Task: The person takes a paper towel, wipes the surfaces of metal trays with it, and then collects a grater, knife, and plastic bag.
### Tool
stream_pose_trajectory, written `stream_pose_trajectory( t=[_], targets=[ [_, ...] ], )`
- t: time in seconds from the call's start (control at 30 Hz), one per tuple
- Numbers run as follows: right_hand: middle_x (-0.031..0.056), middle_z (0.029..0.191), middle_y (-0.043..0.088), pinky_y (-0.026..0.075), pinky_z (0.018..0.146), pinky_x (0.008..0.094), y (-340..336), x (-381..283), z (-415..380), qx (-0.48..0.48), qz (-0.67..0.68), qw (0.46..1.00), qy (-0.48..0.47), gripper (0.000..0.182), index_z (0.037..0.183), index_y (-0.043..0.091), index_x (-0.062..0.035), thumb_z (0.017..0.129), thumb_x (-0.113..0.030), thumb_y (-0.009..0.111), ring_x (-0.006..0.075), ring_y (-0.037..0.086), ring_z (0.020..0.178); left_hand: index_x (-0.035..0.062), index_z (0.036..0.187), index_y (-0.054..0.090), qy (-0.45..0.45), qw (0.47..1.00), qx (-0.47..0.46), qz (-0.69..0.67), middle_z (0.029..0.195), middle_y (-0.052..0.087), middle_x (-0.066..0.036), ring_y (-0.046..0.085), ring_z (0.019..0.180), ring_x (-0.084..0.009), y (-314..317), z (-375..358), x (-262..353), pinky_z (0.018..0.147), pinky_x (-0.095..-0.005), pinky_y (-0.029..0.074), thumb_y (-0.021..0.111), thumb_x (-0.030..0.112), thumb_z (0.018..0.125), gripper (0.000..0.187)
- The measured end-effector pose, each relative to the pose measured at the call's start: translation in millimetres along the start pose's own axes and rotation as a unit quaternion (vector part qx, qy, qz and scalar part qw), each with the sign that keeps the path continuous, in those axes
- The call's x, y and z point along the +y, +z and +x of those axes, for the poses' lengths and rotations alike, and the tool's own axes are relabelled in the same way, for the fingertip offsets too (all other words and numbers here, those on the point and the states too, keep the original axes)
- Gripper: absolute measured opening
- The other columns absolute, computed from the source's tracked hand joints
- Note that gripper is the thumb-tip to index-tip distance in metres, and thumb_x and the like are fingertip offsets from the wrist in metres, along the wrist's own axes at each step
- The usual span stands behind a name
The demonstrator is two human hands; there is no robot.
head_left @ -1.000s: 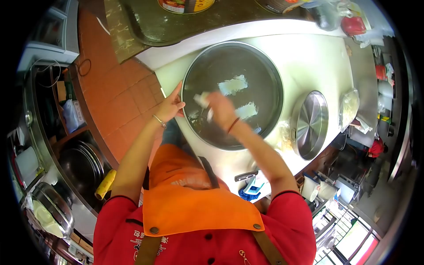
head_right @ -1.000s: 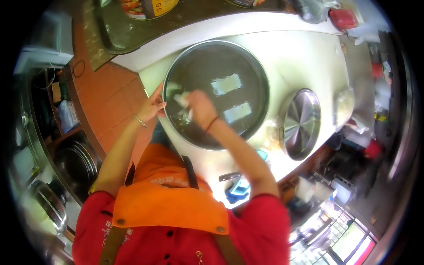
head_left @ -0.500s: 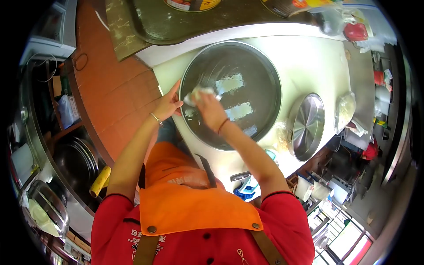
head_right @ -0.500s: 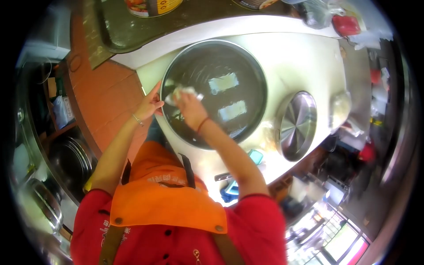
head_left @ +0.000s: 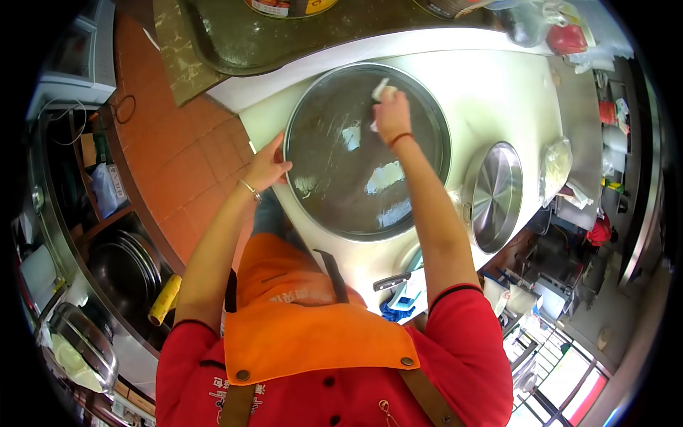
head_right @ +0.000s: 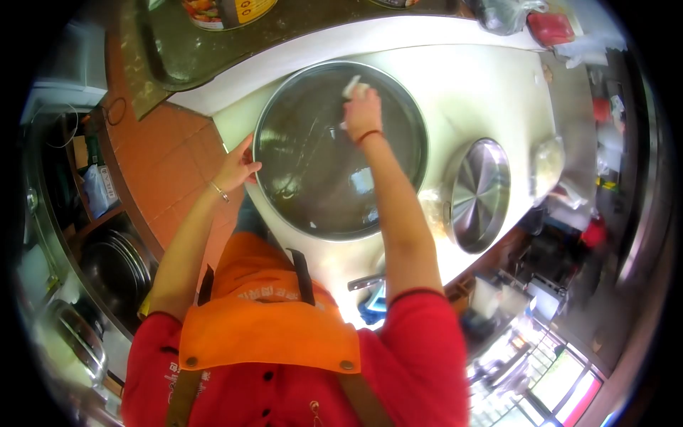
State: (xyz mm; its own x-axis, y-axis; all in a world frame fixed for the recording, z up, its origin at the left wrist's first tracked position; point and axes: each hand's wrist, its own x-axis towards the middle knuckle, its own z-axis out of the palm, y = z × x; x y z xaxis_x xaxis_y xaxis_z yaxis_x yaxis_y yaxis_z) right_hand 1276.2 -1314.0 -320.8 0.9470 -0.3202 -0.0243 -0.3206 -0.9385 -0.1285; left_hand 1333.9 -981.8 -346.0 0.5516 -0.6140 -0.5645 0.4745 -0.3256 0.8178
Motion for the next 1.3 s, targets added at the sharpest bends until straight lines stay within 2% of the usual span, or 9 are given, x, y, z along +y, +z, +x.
stream_pose_trajectory(
  t=[0.27, 0.37, 0.53, 0.73, 0.87, 1.0, 1.1, 1.23, 1.3],
  targets=[
    [0.0231, 0.125, 0.052, 0.044, 0.099, 0.0461, -2, -102, -161, -0.13, 0.196, 0.951, -0.201, 0.057, 0.14, 0.047, -0.0027, 0.083, -0.001, 0.055, 0.0401, 0.053, 0.114, 0.0238, 0.156, 0.031, 0.011, 0.998, 0.034, 0.059, 0.097, 0.059, -0.011, 0.065, 0.067, -0.0181, 10, -2, 11, 0.051, -0.0324, 0.058, 0.056, -0.003, 0.088, 0.077],
    [0.0212, 0.121, 0.055, 0.046, 0.096, 0.0428, -23, -98, -189, -0.219, 0.319, 0.915, -0.114, 0.054, 0.137, 0.051, -0.0039, 0.083, 0.0, 0.055, 0.0388, 0.055, 0.111, 0.0187, 0.156, 0.031, 0.073, 0.995, 0.04, 0.063, 0.11, 0.056, -0.014, 0.064, 0.066, -0.0184, 20, -20, 13, 0.048, -0.0318, 0.056, 0.056, -0.004, 0.086, 0.078],
    [0.0154, 0.102, 0.059, 0.052, 0.07, 0.0378, -35, -15, -169, 0.159, 0.258, 0.944, 0.132, 0.04, 0.12, 0.062, -0.0084, 0.082, 0.005, 0.062, 0.0284, 0.061, 0.078, 0.0032, 0.14, 0.049, -0.01, 0.999, 0.042, -0.001, 0.11, 0.06, -0.012, 0.062, 0.072, -0.0192, 26, -23, 11, 0.06, -0.0302, 0.054, 0.058, -0.001, 0.08, 0.061],
    [0.0289, 0.128, 0.054, 0.039, 0.105, 0.0504, 50, 100, -139, 0.176, 0.142, 0.96, 0.168, 0.045, 0.13, 0.052, 0.0029, 0.093, -0.021, 0.06, 0.0462, 0.049, 0.12, 0.0024, 0.126, 0.056, -0.006, 0.956, 0.071, -0.285, 0.11, 0.065, -0.01, 0.065, 0.094, -0.0213, 62, -26, 18, 0.079, -0.0365, 0.056, 0.065, 0.012, 0.09, 0.038],
    [0.0325, 0.151, 0.032, 0.019, 0.121, 0.0497, -14, -63, -141, 0.051, 0.229, 0.97, 0.069, 0.065, 0.146, 0.033, 0.0091, 0.093, -0.018, 0.06, 0.0485, 0.027, 0.143, 0.0019, 0.124, 0.056, 0.009, 0.931, 0.122, -0.344, 0.113, 0.065, -0.011, 0.066, 0.097, -0.0234, 81, -29, 28, 0.079, -0.0381, 0.057, 0.068, 0.02, 0.095, 0.036],
    [0.0235, 0.153, 0.036, 0.025, 0.121, 0.0474, -31, -136, -196, 0.021, 0.265, 0.961, -0.075, 0.056, 0.144, 0.043, 0.0002, 0.091, -0.01, 0.058, 0.0398, 0.031, 0.145, -0.0001, 0.124, 0.057, 0.031, 0.928, 0.154, -0.337, 0.117, 0.065, -0.012, 0.065, 0.1, -0.0241, 85, -58, 37, 0.084, -0.0376, 0.055, 0.066, 0.018, 0.096, 0.035],
    [0.0208, 0.153, 0.039, 0.031, 0.118, 0.0454, -88, -137, -222, 0.046, 0.182, 0.972, -0.143, 0.045, 0.136, 0.055, -0.0062, 0.091, -0.007, 0.056, 0.0369, 0.034, 0.144, -0.0002, 0.122, 0.058, 0.078, 0.931, 0.133, -0.33, 0.114, 0.065, -0.012, 0.066, 0.098, -0.0239, 79, -90, 52, 0.083, -0.0371, 0.055, 0.065, 0.02, 0.097, 0.033],
    [0.0161, 0.125, 0.058, 0.051, 0.09, 0.0405, -117, -116, -243, 0.08, 0.321, 0.941, 0.073, 0.036, 0.12, 0.065, -0.0107, 0.085, 0.0, 0.059, 0.0309, 0.062, 0.106, -0.0002, 0.122, 0.058, 0.11, 0.932, 0.055, -0.342, 0.11, 0.067, -0.011, 0.067, 0.095, -0.0236, 74, -131, 69, 0.081, -0.0375, 0.057, 0.061, 0.022, 0.1, 0.032],
    [0.0145, 0.112, 0.061, 0.053, 0.08, 0.0367, -133, -93, -245, 0.282, 0.365, 0.884, 0.083, 0.032, 0.114, 0.066, -0.0068, 0.084, 0.003, 0.061, 0.0289, 0.064, 0.09, -0.0002, 0.121, 0.058, 0.127, 0.925, 0.014, -0.357, 0.109, 0.067, -0.011, 0.068, 0.094, -0.0232, 77, -151, 79, 0.079, -0.0373, 0.057, 0.059, 0.023, 0.101, 0.031]
  ],
)
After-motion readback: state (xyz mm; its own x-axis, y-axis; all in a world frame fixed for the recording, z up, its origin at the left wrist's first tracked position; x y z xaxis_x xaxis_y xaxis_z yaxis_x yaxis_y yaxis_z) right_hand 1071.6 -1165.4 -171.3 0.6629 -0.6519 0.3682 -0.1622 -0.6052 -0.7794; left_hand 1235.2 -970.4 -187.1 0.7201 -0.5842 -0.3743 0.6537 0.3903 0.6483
